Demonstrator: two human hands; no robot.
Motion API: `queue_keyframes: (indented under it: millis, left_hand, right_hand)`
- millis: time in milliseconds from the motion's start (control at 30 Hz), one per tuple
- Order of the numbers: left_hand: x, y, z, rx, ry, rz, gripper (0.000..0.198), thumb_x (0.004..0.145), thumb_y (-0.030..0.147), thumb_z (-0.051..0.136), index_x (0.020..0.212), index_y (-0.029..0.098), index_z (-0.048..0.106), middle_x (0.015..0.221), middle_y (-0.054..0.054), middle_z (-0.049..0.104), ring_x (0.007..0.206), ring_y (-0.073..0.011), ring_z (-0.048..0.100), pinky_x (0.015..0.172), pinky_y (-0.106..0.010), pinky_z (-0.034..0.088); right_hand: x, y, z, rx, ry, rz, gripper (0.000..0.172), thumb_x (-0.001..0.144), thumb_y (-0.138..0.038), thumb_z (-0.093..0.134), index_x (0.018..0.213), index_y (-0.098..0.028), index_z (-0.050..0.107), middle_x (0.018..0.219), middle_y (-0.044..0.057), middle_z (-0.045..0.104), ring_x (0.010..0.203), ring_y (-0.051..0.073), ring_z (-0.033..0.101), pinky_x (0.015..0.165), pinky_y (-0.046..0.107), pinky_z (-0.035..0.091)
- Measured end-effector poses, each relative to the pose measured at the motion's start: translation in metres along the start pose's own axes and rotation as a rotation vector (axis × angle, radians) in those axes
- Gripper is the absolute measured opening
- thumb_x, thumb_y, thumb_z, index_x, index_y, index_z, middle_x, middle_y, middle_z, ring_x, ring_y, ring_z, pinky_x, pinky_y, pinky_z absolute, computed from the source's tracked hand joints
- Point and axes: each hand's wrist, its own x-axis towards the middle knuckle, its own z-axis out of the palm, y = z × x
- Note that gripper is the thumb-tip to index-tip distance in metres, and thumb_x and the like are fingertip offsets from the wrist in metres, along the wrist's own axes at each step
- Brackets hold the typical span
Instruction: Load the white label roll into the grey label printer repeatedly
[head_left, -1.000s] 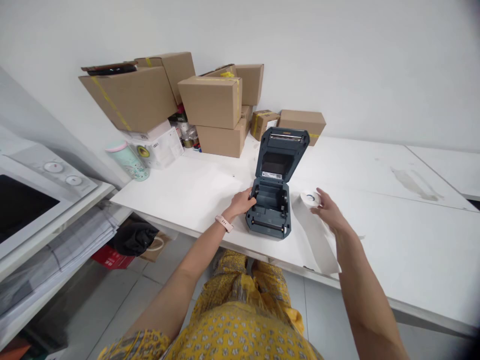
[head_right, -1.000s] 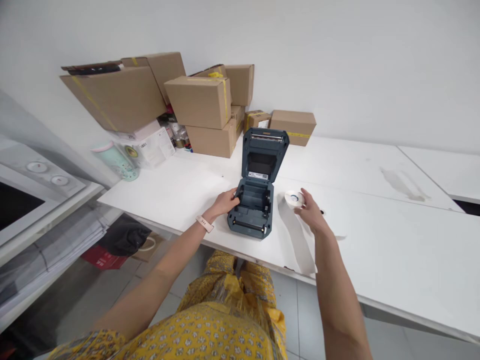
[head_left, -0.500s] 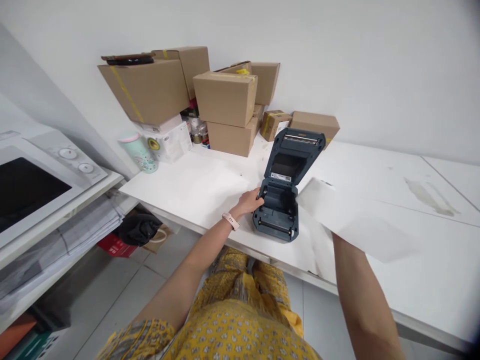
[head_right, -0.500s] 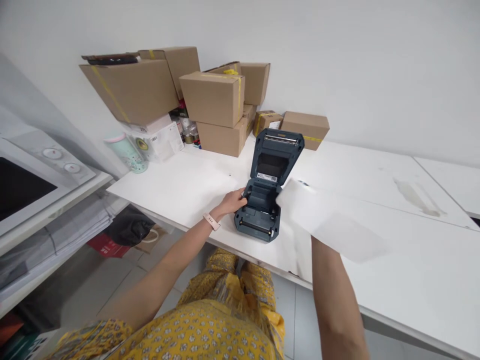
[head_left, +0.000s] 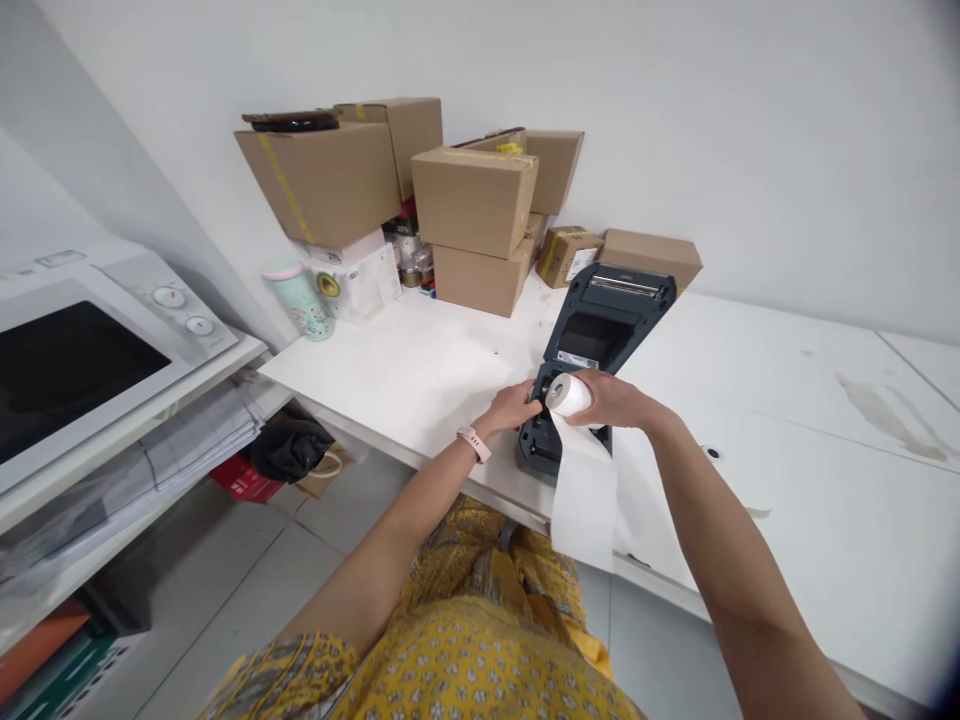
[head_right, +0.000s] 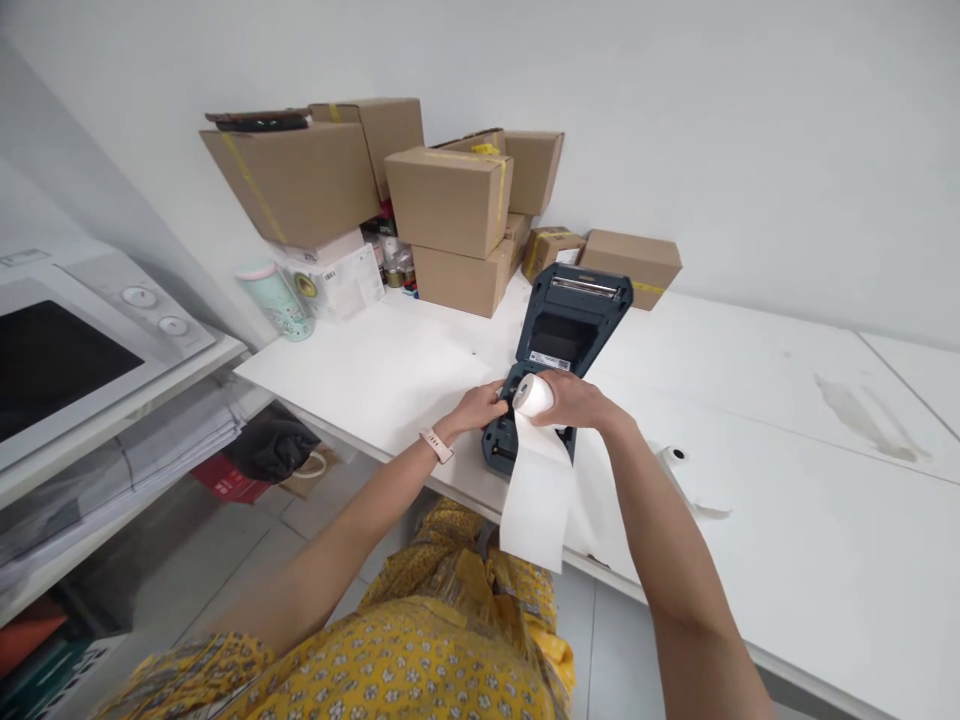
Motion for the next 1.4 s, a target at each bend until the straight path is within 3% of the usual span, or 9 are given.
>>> queue_keyframes:
  millis: [300,667,767,867,967,1033,1133,1233,1400]
  left_hand:
    - [0.005,0.001,-0.006,0.155,-0.042,0.056,0.040,0.085,0.027,0.043,0.121,0.019,0.058,0.092,-0.008,0.074,0.083,-0.0257,0.069,0.073,-0.030,0.048]
    - [0.003,0.002,-0.007,0.126,-0.070,0.035,0.038,0.085,0.028,0.043,0.120,0.019,0.056,0.088,-0.006,0.073,0.080,-0.0253,0.069,0.072,-0.031,0.048]
    - [0.002,0.003,-0.007,0.073,-0.067,0.026,0.039,0.085,0.027,0.043,0.121,0.020,0.057,0.077,-0.003,0.071,0.069,-0.0235,0.067,0.068,-0.030,0.048]
    - [0.001,0.003,-0.007,0.011,-0.065,0.017,0.043,0.084,0.026,0.044,0.125,0.022,0.056,0.069,0.000,0.067,0.062,-0.0208,0.064,0.064,-0.028,0.047]
    - [-0.001,0.002,-0.006,-0.044,-0.070,0.008,0.047,0.086,0.028,0.044,0.131,0.024,0.055,0.068,0.002,0.066,0.061,-0.0194,0.063,0.063,-0.027,0.047]
    - [-0.005,0.003,-0.004,-0.020,-0.036,-0.012,0.050,0.087,0.033,0.046,0.136,0.023,0.053,0.075,0.000,0.068,0.068,-0.0209,0.065,0.067,-0.029,0.049]
    - [-0.011,0.012,-0.001,0.124,0.224,-0.024,0.055,0.087,0.035,0.052,0.139,0.016,0.051,0.094,-0.007,0.070,0.094,-0.0251,0.065,0.084,-0.034,0.050]
    - [-0.014,0.035,0.002,0.216,0.408,0.153,0.037,0.093,0.027,0.044,0.123,0.017,0.064,0.103,-0.009,0.070,0.106,-0.0220,0.061,0.094,-0.032,0.046]
    - [-0.004,0.076,0.005,0.321,-0.206,0.391,0.046,0.098,0.038,0.033,0.084,0.016,0.071,0.094,-0.011,0.073,0.095,-0.0244,0.066,0.086,-0.034,0.048]
  right_hand:
    - [0.011,-0.001,0.005,-0.085,-0.120,-0.008,0.066,0.066,-0.050,0.074,0.124,-0.022,0.058,0.128,0.012,0.064,0.115,0.032,0.061,0.092,0.040,0.049]
    - [0.029,0.008,0.017,-0.101,-0.203,-0.060,0.079,0.067,-0.047,0.077,0.139,-0.020,0.055,0.141,0.015,0.059,0.127,0.038,0.055,0.102,0.044,0.046]
    - [0.010,0.001,0.001,0.093,0.031,-0.156,0.055,0.077,-0.048,0.070,0.127,-0.024,0.065,0.128,0.010,0.067,0.116,0.032,0.063,0.096,0.042,0.051]
    - [-0.002,-0.009,-0.031,0.358,0.731,-0.212,0.035,0.091,-0.049,0.054,0.103,-0.022,0.072,0.102,0.008,0.073,0.094,0.025,0.067,0.087,0.041,0.053]
    - [0.008,-0.006,-0.067,0.330,1.267,-0.105,0.037,0.097,-0.048,0.045,0.107,-0.022,0.069,0.107,0.010,0.068,0.108,0.026,0.060,0.099,0.047,0.046]
    - [0.025,0.004,-0.084,0.336,1.221,-0.073,0.040,0.099,-0.049,0.040,0.112,-0.023,0.068,0.114,0.011,0.067,0.116,0.027,0.057,0.103,0.049,0.043]
    - [0.045,0.022,-0.092,0.413,0.993,-0.079,0.043,0.098,-0.051,0.040,0.107,-0.022,0.070,0.114,0.010,0.069,0.112,0.027,0.062,0.100,0.047,0.047]
    - [0.050,0.032,-0.088,0.419,0.959,-0.112,0.040,0.095,-0.051,0.045,0.105,-0.022,0.071,0.112,0.010,0.071,0.108,0.027,0.064,0.098,0.045,0.049]
    - [0.044,0.032,-0.082,0.396,0.999,-0.160,0.038,0.097,-0.048,0.043,0.106,-0.025,0.070,0.113,0.010,0.072,0.109,0.026,0.065,0.097,0.045,0.049]
